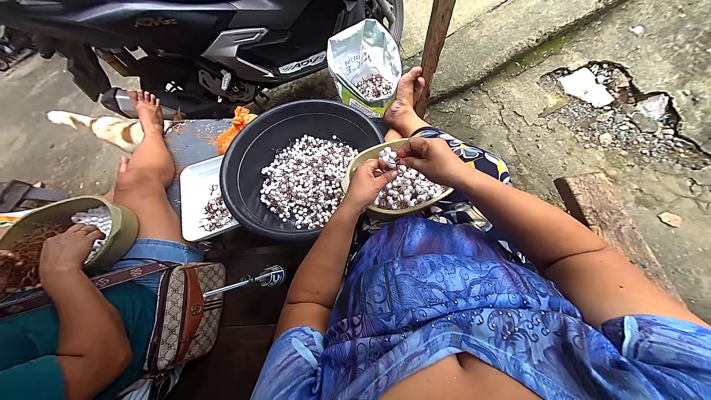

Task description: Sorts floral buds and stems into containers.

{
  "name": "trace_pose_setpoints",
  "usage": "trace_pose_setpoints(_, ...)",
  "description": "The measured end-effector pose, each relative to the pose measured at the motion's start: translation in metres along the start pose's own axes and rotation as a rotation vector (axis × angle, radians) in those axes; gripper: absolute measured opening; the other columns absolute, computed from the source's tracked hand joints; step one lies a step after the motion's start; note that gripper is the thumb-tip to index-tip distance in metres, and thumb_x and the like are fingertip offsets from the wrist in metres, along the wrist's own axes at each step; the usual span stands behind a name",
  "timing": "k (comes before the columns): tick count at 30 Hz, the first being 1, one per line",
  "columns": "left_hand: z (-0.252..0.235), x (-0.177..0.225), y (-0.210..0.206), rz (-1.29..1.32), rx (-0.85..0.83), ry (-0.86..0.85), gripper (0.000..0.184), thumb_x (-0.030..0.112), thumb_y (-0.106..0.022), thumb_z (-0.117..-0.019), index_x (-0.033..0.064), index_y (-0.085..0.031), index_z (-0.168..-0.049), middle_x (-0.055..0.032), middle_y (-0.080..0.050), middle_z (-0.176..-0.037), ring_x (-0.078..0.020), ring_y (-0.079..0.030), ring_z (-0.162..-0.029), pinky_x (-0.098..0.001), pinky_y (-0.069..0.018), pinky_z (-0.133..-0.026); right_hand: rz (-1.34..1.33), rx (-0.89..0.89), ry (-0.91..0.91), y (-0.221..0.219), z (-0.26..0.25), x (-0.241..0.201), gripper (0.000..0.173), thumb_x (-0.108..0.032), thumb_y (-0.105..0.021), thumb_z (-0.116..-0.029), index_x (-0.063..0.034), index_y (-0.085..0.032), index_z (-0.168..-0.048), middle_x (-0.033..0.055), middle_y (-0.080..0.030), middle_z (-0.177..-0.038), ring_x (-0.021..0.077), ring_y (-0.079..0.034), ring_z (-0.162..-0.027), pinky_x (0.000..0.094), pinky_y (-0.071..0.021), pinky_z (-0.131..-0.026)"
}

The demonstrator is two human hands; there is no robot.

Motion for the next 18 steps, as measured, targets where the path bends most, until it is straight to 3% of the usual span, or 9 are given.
trace_pose_setpoints(5, -0.001, -0.003, 0.007, 0.211, 0.096, -0.01, 0.008, 0.003, -0.065, -0.098, -0.0011, -0.063, -0.104, -0.0034, -0.066, -0.091, -0.0055, -0.062, -0.075, -0.0237, -0.0552, -0.073, -0.315, 0.161, -0.074, 0.004, 0.0, 0.012, 0.013, -0.008, -0.06, -0.101, 0.0015, -0.061, -0.109, 0.0107, -0.069, -0.103, 0.0136, -0.07, -0.084, 0.0334, -0.0598, -0.081)
trace_pose_setpoints(8, -0.001, -0.006, 0.008, 0.394, 0.158, -0.001, 0.003, 0.006, -0.061, -0.1013, 0.0034, -0.062, -0.102, -0.001, -0.066, -0.086, -0.0065, -0.063, -0.074, -0.0237, -0.0564, -0.071, -0.538, 0.151, -0.104, -0.005, 0.004, 0.015, 0.01, -0.006, -0.062, -0.098, -0.0007, -0.06, -0.106, 0.0082, -0.068, -0.102, 0.0124, -0.069, -0.085, 0.0317, -0.059, -0.078)
trace_pose_setpoints(12, 0.012, -0.007, 0.0, 0.357, 0.132, -0.006, 0.006, 0.011, -0.063, -0.1015, 0.0111, -0.064, -0.108, 0.0022, -0.068, -0.09, -0.0042, -0.065, -0.073, -0.0224, -0.057, -0.07, -0.549, 0.12, -0.028, -0.026, 0.009, 0.016, 0.009, 0.002, -0.066, -0.0929, 0.0008, -0.062, -0.101, 0.0072, -0.069, -0.1, 0.0089, -0.067, -0.087, 0.0282, -0.0579, -0.083)
trace_pose_setpoints(14, 0.015, -0.007, -0.003, 0.279, 0.116, -0.038, 0.012, 0.009, -0.065, -0.0995, 0.0088, -0.066, -0.111, -0.0001, -0.069, -0.093, -0.0049, -0.063, -0.073, -0.0227, -0.0558, -0.068, -0.553, 0.179, -0.042, -0.028, 0.009, 0.018, 0.009, 0.003, -0.068, -0.0918, 0.0004, -0.062, -0.098, 0.0056, -0.067, -0.092, 0.0075, -0.065, -0.082, 0.0266, -0.0567, -0.08)
trace_pose_setpoints(18, 0.01, -0.003, -0.001, 0.172, 0.1, -0.111, 0.022, -0.001, -0.065, -0.0958, -0.0033, -0.067, -0.118, -0.0086, -0.066, -0.11, -0.0082, -0.063, -0.083, -0.0256, -0.0558, -0.078, -0.564, 0.215, -0.059, -0.02, 0.006, 0.018, 0.011, 0.002, -0.068, -0.0921, -0.0017, -0.059, -0.097, 0.0026, -0.067, -0.087, 0.0051, -0.065, -0.079, 0.0251, -0.0562, -0.078)
Point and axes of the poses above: each hand's wrist, its own z-axis away from the middle knuckle, its own y-axis out of the back of the hand, x = y × z, the point moved 5 cm from there along -z, towards the middle knuckle
